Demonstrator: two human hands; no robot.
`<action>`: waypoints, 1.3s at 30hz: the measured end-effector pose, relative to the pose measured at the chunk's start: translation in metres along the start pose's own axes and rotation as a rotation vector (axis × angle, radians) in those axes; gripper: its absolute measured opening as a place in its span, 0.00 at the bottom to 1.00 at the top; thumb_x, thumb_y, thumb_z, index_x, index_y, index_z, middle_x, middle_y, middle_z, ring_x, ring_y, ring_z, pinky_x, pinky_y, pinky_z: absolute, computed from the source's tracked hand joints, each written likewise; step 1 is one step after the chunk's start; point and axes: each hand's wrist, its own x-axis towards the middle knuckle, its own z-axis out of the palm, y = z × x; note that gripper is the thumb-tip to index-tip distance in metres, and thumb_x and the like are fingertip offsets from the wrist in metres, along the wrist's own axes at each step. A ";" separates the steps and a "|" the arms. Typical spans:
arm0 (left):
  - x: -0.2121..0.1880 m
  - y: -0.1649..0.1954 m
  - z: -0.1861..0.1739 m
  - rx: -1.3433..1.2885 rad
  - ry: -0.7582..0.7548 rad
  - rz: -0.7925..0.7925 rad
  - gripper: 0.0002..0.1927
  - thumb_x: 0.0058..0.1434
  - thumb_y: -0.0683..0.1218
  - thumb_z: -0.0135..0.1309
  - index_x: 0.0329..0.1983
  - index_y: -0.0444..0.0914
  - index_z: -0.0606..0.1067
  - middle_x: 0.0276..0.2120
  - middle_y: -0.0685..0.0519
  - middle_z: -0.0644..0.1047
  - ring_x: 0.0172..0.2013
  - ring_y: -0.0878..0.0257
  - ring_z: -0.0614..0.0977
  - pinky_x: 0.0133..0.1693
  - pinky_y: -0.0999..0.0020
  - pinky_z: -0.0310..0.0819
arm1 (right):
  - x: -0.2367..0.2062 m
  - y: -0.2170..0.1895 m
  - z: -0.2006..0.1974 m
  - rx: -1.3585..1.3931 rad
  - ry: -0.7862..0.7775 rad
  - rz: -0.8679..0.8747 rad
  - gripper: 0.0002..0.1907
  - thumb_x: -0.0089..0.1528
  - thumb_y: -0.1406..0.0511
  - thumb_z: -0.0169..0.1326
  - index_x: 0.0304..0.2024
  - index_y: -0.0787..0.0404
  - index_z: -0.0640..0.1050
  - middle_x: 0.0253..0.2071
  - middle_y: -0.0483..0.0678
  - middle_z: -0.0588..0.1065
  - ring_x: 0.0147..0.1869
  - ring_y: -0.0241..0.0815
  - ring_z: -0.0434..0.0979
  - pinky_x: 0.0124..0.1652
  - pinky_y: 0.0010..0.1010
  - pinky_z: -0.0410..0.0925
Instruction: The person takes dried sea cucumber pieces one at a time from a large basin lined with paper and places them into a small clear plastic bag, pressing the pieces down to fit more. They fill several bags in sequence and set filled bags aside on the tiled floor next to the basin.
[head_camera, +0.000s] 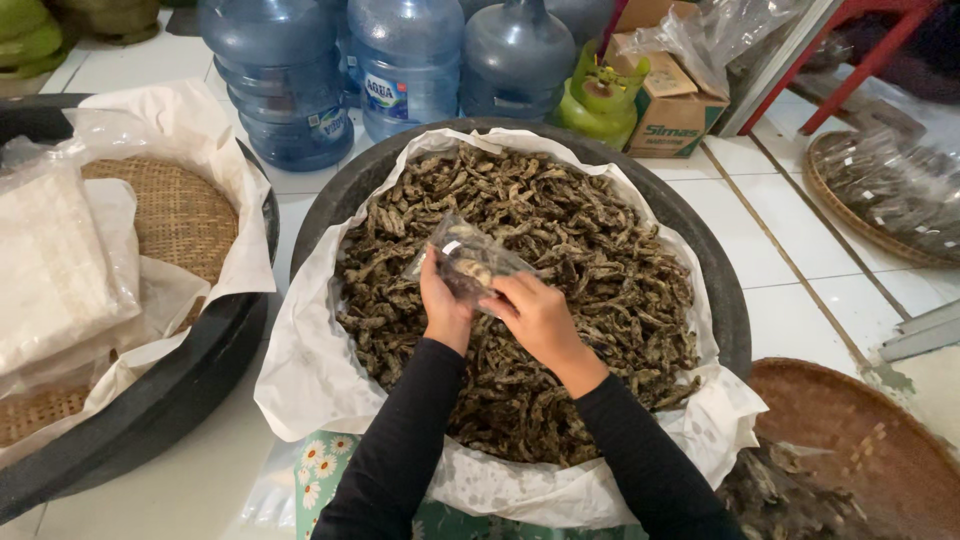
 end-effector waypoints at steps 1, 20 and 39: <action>0.000 0.001 0.001 -0.012 0.008 -0.002 0.23 0.71 0.59 0.41 0.56 0.37 0.71 0.53 0.44 0.77 0.54 0.47 0.77 0.58 0.45 0.70 | 0.001 -0.002 0.000 0.014 0.051 -0.044 0.17 0.58 0.65 0.68 0.47 0.64 0.80 0.43 0.53 0.79 0.40 0.49 0.83 0.38 0.35 0.75; -0.005 -0.003 0.002 0.080 -0.210 0.087 0.19 0.73 0.58 0.49 0.54 0.40 0.73 0.46 0.48 0.79 0.45 0.53 0.80 0.49 0.55 0.78 | -0.002 -0.004 0.000 0.077 0.032 0.017 0.12 0.62 0.66 0.62 0.46 0.64 0.82 0.42 0.52 0.81 0.40 0.46 0.84 0.39 0.33 0.75; 0.023 0.057 -0.012 -0.199 -0.112 0.294 0.23 0.72 0.59 0.50 0.55 0.35 0.74 0.50 0.48 0.80 0.48 0.53 0.82 0.51 0.55 0.78 | -0.059 -0.007 0.087 -0.323 -0.767 -0.305 0.31 0.51 0.66 0.65 0.58 0.47 0.78 0.67 0.70 0.62 0.66 0.69 0.69 0.54 0.58 0.68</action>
